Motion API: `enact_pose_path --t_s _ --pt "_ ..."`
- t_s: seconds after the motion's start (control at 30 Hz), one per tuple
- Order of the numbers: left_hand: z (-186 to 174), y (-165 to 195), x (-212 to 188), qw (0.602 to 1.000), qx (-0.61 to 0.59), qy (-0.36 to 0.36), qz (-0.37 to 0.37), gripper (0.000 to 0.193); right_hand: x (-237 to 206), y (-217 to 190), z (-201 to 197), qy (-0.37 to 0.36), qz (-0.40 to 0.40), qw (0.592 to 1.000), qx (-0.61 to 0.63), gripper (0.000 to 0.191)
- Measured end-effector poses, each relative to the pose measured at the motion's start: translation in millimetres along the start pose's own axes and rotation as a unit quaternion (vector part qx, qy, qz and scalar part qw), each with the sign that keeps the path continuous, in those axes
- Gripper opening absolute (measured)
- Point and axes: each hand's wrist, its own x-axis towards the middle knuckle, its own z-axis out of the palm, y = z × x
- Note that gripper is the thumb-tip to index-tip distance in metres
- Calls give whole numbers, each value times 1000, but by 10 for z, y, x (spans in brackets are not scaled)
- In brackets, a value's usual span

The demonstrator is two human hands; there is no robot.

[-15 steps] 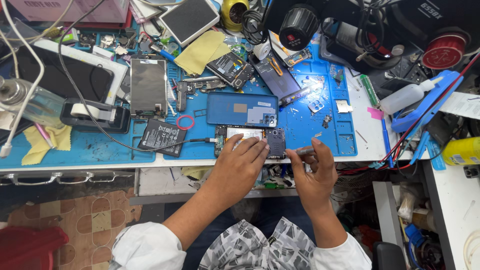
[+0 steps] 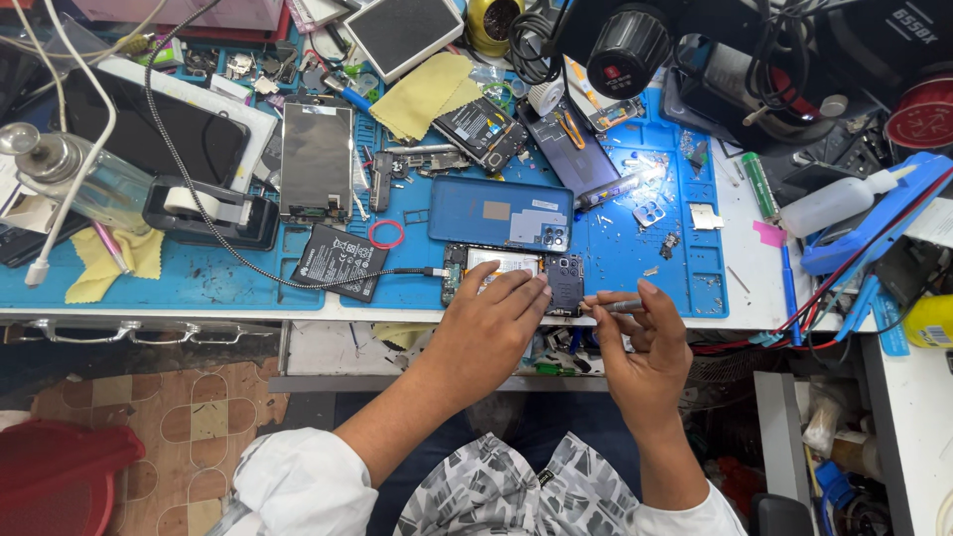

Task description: The person uses a precision screwdriver to remove screws from the back of a disassembled smartphone. They then lift the back cover, disconnect a ribbon cable, and connect a charging cable to the phone's port to test functionality.

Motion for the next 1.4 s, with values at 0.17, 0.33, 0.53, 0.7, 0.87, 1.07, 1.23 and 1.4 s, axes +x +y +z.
enact_pose_path --t_s 0.17,0.33,0.53,0.7,0.87,1.07,1.23,1.4 --pt "-10 9 6 1000 0 -2 0 34 -22 2 -10 0 -7 1000 -12 67" --pt "-28 2 8 1000 -3 -4 0 34 3 0 32 25 -28 995 -95 66" --pt "-42 13 12 1000 2 -8 1 34 43 -38 22 11 -22 994 -108 65" --pt "-37 10 14 1000 -3 -4 3 34 17 -41 -6 15 10 1000 -21 67" --pt "-36 3 15 1000 -2 -5 4 34 -5 -19 4 34 30 999 4 68" --pt "-46 8 15 1000 -8 -5 1 34 -14 26 23 36 -10 999 -39 68" --pt "-36 11 17 1000 -4 -2 1 33 -31 79 56 47 -24 996 -71 67" --pt "-41 13 18 1000 -5 -2 -1 34 4 8 11 16 -12 997 -77 63"
